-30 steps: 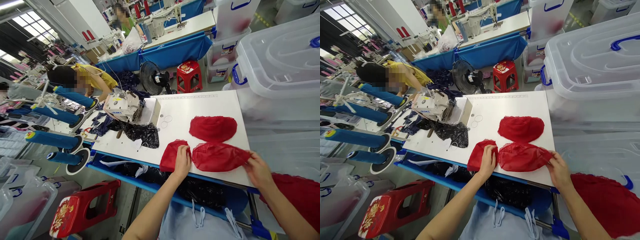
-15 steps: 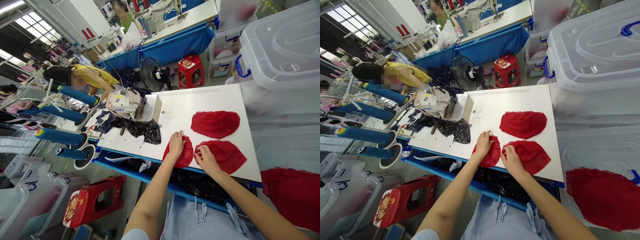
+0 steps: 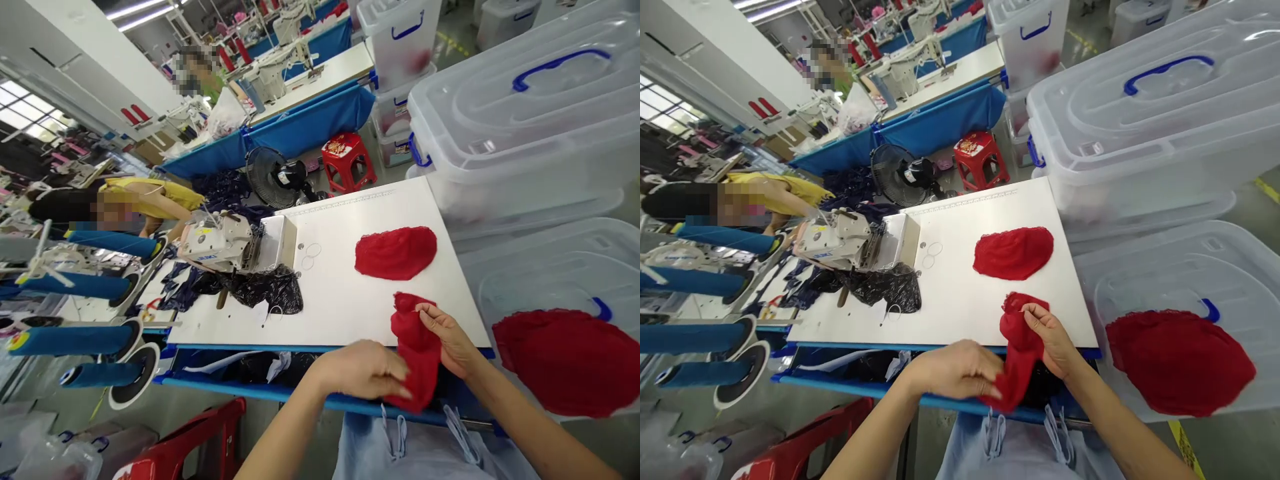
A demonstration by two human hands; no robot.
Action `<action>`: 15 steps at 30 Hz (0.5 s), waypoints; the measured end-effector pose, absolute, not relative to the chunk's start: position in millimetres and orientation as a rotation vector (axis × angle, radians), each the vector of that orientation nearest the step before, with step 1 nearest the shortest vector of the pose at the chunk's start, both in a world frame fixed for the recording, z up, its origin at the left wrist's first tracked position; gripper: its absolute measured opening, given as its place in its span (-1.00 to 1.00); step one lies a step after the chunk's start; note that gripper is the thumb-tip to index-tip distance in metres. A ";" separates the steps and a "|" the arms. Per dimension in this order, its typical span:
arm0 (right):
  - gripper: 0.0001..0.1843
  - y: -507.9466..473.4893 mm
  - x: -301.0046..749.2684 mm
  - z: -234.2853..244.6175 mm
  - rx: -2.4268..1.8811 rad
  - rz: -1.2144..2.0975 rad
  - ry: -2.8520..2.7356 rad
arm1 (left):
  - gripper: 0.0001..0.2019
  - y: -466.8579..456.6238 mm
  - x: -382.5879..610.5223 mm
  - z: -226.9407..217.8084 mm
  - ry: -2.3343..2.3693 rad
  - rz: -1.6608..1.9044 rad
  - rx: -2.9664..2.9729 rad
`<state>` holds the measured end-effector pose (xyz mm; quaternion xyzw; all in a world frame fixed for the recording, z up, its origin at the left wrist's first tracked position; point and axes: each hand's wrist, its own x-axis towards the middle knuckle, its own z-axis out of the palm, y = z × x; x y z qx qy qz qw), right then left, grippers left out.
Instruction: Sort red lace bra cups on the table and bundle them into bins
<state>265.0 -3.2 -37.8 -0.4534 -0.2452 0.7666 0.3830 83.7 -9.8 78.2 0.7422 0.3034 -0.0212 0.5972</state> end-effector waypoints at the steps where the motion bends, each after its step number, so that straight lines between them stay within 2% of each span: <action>1: -0.46 -3.3 272.3 -32.2 -1.143 1.964 -0.547 | -0.69 -6.9 93.6 86.9 0.630 -0.088 1.778; 3: -0.48 -5.7 285.1 -19.9 -1.121 1.967 -0.431 | -0.77 -1.0 112.9 99.5 0.660 -0.146 1.925; 5: -0.53 -11.9 295.3 -6.5 -1.086 1.972 -0.341 | -0.86 4.4 131.0 104.0 0.906 -0.118 2.034; 7: -0.58 -20.4 303.7 5.0 -1.024 1.990 -0.252 | -0.81 7.4 146.8 99.1 1.110 0.004 2.000; 10: -0.58 -31.6 318.5 9.5 -1.019 1.944 -0.119 | -0.75 2.3 161.6 71.6 1.212 0.385 1.896; 12: -0.52 -35.9 334.9 1.8 -1.138 1.795 -0.020 | -0.73 -8.5 163.7 41.1 1.330 0.676 1.928; 13: -0.49 -37.4 345.8 -4.2 -1.207 1.688 0.031 | -0.73 -15.3 162.8 23.7 1.392 0.702 1.996; 15: -0.41 -39.8 371.7 -17.7 -1.321 1.464 0.113 | -0.74 -29.5 159.6 -11.3 1.311 0.243 2.259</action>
